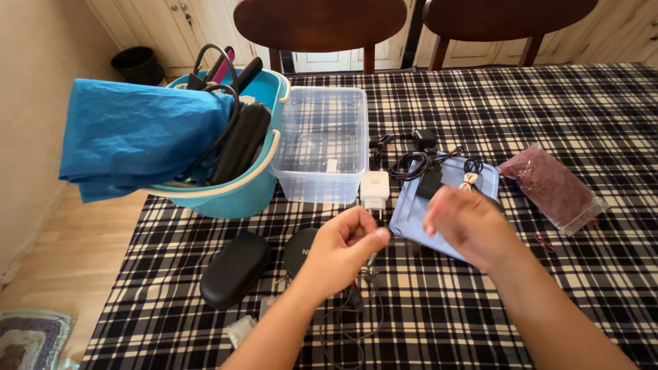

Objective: The person organizes various electronic items by winding up cables, handling adapters and earphones, and placing them into a small black zippered case on a table.

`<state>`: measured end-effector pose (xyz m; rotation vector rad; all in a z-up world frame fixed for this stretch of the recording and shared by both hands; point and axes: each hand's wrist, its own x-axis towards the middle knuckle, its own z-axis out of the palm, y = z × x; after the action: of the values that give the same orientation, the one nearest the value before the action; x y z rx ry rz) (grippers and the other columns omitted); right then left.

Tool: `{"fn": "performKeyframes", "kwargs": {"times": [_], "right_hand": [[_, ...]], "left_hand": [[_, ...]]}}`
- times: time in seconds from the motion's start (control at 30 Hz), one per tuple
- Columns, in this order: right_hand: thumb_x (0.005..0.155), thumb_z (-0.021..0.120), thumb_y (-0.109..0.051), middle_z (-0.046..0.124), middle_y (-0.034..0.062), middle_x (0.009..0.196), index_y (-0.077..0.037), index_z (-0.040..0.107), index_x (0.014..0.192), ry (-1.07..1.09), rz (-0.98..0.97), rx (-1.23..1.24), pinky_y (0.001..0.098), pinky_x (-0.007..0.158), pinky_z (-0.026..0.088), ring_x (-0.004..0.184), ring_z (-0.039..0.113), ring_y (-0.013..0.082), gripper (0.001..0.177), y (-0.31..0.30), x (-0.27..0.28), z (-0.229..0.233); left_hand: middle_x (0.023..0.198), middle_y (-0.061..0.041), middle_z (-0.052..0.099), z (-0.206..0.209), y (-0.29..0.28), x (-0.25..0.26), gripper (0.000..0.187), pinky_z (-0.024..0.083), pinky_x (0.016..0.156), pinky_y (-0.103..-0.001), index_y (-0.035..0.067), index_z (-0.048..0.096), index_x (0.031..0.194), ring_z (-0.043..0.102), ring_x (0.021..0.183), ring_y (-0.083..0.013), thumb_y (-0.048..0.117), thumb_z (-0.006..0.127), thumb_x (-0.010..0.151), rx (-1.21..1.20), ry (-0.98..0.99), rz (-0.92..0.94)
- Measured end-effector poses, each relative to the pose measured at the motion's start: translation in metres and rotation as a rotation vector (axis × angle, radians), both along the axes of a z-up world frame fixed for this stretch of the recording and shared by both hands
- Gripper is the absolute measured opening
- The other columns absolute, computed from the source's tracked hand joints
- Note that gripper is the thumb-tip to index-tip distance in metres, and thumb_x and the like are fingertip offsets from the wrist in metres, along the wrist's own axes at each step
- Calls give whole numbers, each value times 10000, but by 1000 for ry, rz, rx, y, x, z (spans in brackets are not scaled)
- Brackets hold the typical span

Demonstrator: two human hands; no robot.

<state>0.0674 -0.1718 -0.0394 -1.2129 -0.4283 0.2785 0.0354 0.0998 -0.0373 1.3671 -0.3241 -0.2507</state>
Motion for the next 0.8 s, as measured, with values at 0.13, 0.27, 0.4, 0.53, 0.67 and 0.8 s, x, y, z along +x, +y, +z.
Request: {"fn": "performKeyframes", "kwargs": {"times": [0.13, 0.27, 0.4, 0.53, 0.67, 0.8], "right_hand": [[1051, 595, -266, 367, -76, 528, -20, 677, 986, 223, -177, 319, 246, 584, 449, 442, 353, 55, 267, 5, 5, 0], [1114, 566, -274, 327, -54, 564, -64, 616, 918, 357, -451, 309, 204, 466, 324, 466, 329, 56, 292, -5, 22, 2], [1090, 548, -295, 368, -38, 579, -81, 634, 940, 256, -351, 372, 207, 440, 300, 464, 344, 60, 275, -24, 24, 11], [1042, 589, -236, 395, -48, 568, -22, 599, 879, 219, -64, 3, 232, 425, 321, 465, 354, 67, 269, -28, 8, 15], [1008, 668, -200, 565, -27, 755, -72, 618, 873, -59, 131, -149, 317, 574, 555, 636, 559, 105, 193, -4, -7, 26], [796, 754, -199, 668, -27, 1064, -134, 598, 1189, -78, 42, -483, 298, 694, 653, 897, 684, 102, 428, 43, -18, 35]], "left_hand": [[770, 57, 606, 5, 1, 2, 194, 304, 556, -203, 52, 735, 994, 389, 608, -12, 229, 660, 1017, -149, 25, 9], [908, 55, 697, 19, 12, 7, 209, 442, 770, -206, 82, 727, 1014, 505, 726, -29, 246, 607, 966, -448, 152, 99], [928, 46, 677, 17, 13, 16, 212, 472, 870, -226, 84, 699, 1006, 567, 832, -50, 256, 577, 1004, -445, 103, 152], [862, 15, 641, 5, 14, 18, 220, 449, 830, -249, 80, 647, 990, 571, 825, -74, 265, 558, 1066, -389, 35, 175], [707, 15, 553, 5, 13, 13, 255, 471, 722, -268, 92, 615, 977, 517, 660, -82, 305, 528, 1086, -442, 84, 80], [692, 32, 507, 6, 4, 7, 246, 479, 702, -262, 102, 600, 978, 477, 620, -72, 310, 521, 1084, -503, 163, 55]]}}
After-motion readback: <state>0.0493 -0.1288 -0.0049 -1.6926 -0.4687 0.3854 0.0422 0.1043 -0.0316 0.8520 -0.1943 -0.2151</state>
